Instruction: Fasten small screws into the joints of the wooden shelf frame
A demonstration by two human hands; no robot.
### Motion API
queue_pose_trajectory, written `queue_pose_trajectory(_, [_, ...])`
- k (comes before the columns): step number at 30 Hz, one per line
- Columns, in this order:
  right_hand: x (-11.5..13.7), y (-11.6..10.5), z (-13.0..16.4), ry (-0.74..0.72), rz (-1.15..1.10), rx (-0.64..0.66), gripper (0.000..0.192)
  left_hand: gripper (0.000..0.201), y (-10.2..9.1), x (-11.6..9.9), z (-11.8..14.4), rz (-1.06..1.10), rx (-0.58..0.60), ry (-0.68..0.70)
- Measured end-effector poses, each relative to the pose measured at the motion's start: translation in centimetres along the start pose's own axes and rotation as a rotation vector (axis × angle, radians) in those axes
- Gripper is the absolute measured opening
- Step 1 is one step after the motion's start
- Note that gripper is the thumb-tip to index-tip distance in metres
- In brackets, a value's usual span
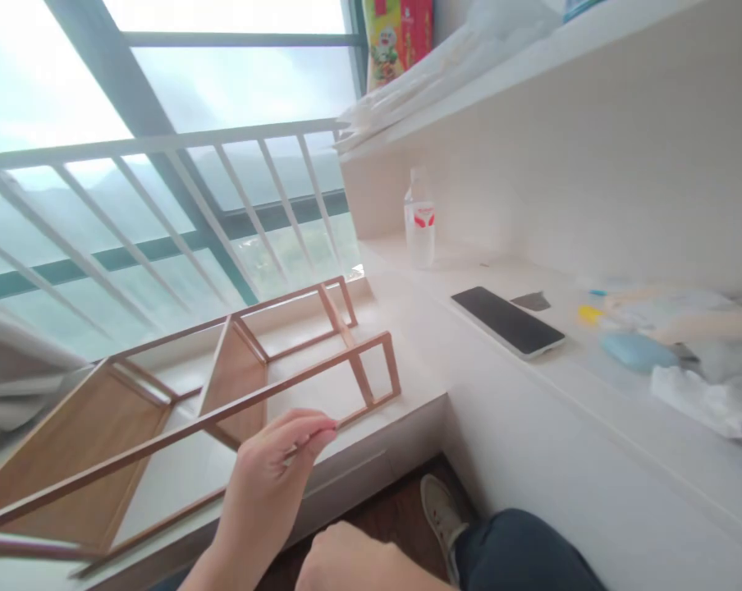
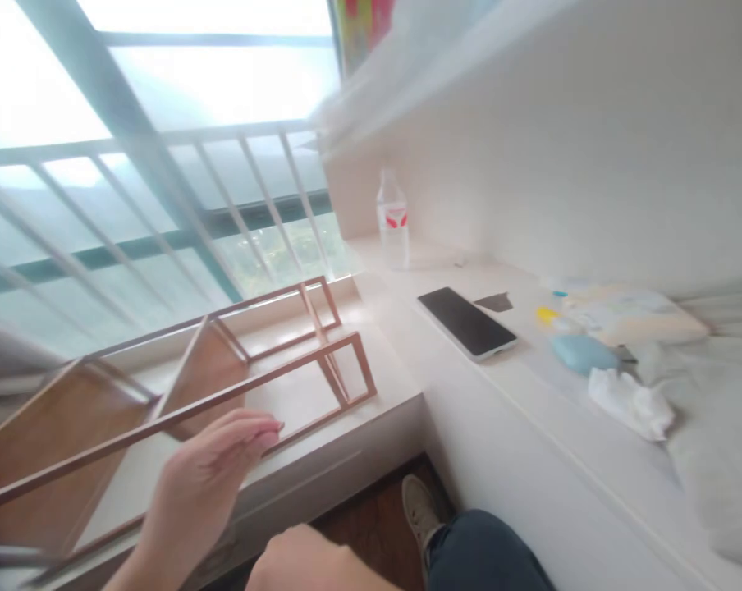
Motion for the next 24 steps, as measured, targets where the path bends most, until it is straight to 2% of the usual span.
queue_pose_trajectory(2, [0.2,0.6,0.0,0.018,0.024,-0.032,0.022,0.031,-1.9,6.3,4.9,0.071,-0.026,-0.274])
queue_pose_trajectory(4, [0.2,1.2,0.3,0.08,-0.07,-0.1,0.031,0.038,-3.7,11.5,9.2,0.091,-0.068,-0.483])
queue_pose_trajectory(6, [0.1,2.3,0.7,0.151,-0.265,-0.089,0.034,0.045,-5.4,15.1,12.6,0.089,-0.129,-0.596])
queue_pose_trajectory(8, [-0.1,3.3,1.1,0.262,-0.442,-0.121,0.034,0.048,-6.8,17.1,14.9,0.108,-0.161,-0.661])
queue_pose_trajectory(10, [-0.2,4.3,1.2,0.35,-0.641,-0.167,0.021,0.05,-7.3,18.3,16.3,0.163,-0.175,-0.704])
queue_pose_trajectory(12, [-0.1,5.0,1.1,0.365,-0.796,-0.194,0.01,0.05,-7.0,19.0,17.2,0.257,-0.171,-0.754])
queue_pose_trajectory(14, [-0.1,5.3,0.8,0.356,-0.861,-0.229,0.015,0.05,-6.0,19.4,17.8,0.378,-0.152,-0.811])
queue_pose_trajectory(18, [-0.1,5.4,0.2,0.304,-0.738,-0.391,0.02,0.046,-3.4,19.4,18.8,0.573,-0.115,-0.885])
queue_pose_trajectory(21, [0.2,5.6,-0.3,0.31,-0.636,-0.53,0.025,0.042,-2.2,19.0,19.0,0.606,-0.101,-0.893])
queue_pose_trajectory(24, [0.9,5.8,-1.0,0.308,-0.67,-0.611,0.03,0.041,-1.5,18.6,18.7,0.597,-0.075,-0.879])
Point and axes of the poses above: each hand's wrist, its own z-axis away from the middle knuckle, its own y-axis out of the palm, x = y × z, the point moved 3 cm from there along -z, towards the middle knuckle, and after that the axes turned 4 degrees about -y, right-handed, at the moved point
